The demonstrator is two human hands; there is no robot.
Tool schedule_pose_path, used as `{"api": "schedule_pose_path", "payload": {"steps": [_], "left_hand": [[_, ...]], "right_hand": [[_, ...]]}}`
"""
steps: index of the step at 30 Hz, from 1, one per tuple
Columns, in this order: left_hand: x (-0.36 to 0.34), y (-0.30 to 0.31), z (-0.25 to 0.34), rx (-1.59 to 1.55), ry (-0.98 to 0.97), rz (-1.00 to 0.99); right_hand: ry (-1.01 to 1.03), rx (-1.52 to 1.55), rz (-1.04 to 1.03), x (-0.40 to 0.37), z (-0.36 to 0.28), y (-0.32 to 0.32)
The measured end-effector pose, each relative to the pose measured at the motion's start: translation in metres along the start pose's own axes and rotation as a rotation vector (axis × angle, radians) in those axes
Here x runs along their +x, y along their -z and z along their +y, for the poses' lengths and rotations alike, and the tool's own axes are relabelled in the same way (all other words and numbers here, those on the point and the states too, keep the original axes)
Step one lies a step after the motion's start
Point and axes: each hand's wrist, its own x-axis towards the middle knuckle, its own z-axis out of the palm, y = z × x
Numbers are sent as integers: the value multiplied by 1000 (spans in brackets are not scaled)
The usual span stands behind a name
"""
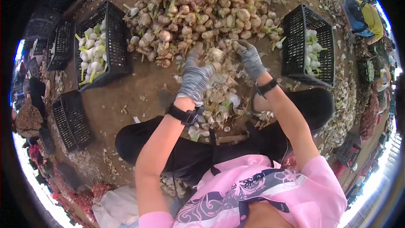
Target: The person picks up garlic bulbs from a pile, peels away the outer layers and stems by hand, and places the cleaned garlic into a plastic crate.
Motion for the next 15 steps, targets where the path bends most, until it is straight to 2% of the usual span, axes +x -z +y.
{"api": "schedule_pose_path", "payload": {"steps": [1, 2, 4, 6, 8, 9, 12, 13, 15], "left_hand": [[3, -1, -14, 199, -201, -49], [3, -5, -16, 191, -217, -51], [0, -13, -15, -100, -231, -334], [-8, -21, -5, -122, -199, -336], [-13, -26, -6, -97, -364, -336], [-17, -26, -6, -73, -423, -336], [-18, -27, -5, -60, -453, -335], [-18, -26, -5, -54, -451, -335], [-17, -25, -6, -42, -445, -325]], "right_hand": [[-43, 212, 32, -10, -19, -1], [-27, 204, 32, -24, -40, -1], [-31, 179, -126, -47, -72, -2], [-57, 202, -163, -58, -82, 2], [172, 93, -253, -69, -85, -2], [225, 14, -230, -72, -83, -1], [244, 94, -201, -81, -93, -8], [175, -25, -173, -79, -97, -8], [172, -94, -160, -74, -90, -3]]}}
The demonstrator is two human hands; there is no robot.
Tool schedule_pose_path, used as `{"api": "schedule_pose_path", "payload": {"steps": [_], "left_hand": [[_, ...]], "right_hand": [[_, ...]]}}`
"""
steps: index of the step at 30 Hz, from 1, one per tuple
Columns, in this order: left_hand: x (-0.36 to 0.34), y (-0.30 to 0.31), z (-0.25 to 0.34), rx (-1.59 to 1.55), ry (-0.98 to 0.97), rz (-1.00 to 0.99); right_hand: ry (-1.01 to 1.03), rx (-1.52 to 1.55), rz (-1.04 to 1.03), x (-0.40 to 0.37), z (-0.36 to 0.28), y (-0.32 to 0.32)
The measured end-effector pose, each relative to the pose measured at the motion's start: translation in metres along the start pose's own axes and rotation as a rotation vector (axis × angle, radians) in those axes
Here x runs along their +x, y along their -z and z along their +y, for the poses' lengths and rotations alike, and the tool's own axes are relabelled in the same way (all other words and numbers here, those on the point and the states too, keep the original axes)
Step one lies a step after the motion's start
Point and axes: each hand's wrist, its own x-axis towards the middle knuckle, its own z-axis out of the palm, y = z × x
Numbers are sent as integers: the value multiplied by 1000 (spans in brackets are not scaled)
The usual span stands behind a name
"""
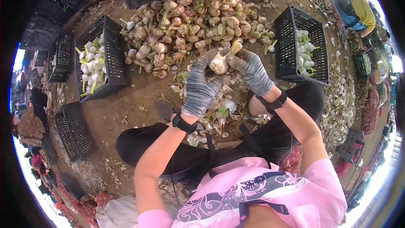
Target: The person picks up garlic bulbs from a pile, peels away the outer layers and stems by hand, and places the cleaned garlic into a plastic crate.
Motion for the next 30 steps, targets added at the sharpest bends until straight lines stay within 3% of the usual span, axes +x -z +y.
{"api": "schedule_pose_path", "payload": {"steps": [2, 5, 7, 11, 13, 20, 22, 24, 25, 26, 27, 29, 30], "left_hand": [[0, 2, 2, 2, 0, -9], [1, 3, 4, 31, 0, -3], [0, 2, 3, 59, 4, 9], [1, 4, 7, -14, 46, -3], [2, 6, 8, -60, 67, -20], [-3, 2, 3, -100, 70, 55], [-7, 1, 4, -119, 75, 110], [-8, 2, 8, -152, 257, 101], [-5, 4, 1, -151, 258, 104], [2, 5, -6, -290, 262, 121], [5, 7, -11, -430, 266, 137], [5, 12, -9, -435, 268, 183], [9, 18, -3, -436, 497, 162]], "right_hand": [[-12, -74, 7, 0, 0, 3], [-81, 111, -52, -1, -9, 2], [60, 142, -7, 1, -4, -5], [27, 105, -29, 3, -6, 1], [-56, -26, -52, 6, -6, 5], [-13, -31, -110, 4, -19, 7], [101, -321, -75, 4, -19, 6], [20, -192, -76, -1, -27, -2], [-59, -63, -78, -3, -29, -5], [82, -279, -67, 1, -19, -5], [80, -277, -71, 0, -11, -5], [266, -487, -29, -3, 0, -7], [265, -641, -19, -5, 4, -8]]}}
